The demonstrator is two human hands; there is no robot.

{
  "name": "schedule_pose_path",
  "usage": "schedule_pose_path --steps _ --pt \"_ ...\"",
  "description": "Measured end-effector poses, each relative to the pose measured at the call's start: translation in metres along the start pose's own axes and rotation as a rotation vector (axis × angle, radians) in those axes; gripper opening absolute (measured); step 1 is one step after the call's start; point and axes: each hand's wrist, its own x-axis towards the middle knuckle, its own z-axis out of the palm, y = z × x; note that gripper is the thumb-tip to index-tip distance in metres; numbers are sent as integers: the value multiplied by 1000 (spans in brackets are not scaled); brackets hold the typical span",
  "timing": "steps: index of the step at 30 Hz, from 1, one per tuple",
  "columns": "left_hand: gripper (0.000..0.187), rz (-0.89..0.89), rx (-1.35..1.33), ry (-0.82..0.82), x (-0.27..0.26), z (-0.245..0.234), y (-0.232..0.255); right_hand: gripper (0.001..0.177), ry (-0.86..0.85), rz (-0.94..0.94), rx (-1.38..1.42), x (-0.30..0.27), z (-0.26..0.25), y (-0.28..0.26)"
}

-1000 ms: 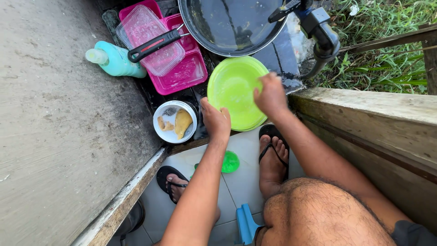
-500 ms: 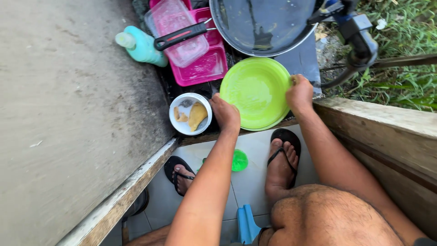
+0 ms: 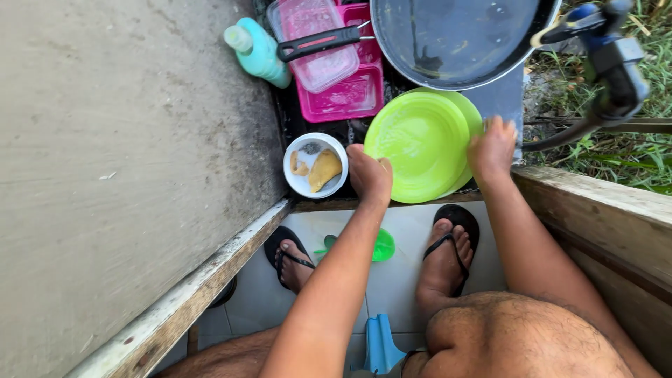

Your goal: Wash dishes using a sponge and soap.

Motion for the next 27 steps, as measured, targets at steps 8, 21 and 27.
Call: schedule_pose_path --steps 8,21,27 --pt "41 40 -443 -158 -21 36 -81 35 -612 -750 709 23 -86 -225" --pt "56 -159 -703 -344 -19 52 -102 24 -1012 -1246 -108 25 -50 -316" --pt "53 -171 -713 -346 -27 58 -100 23 -850 -1120 12 -28 14 -322"
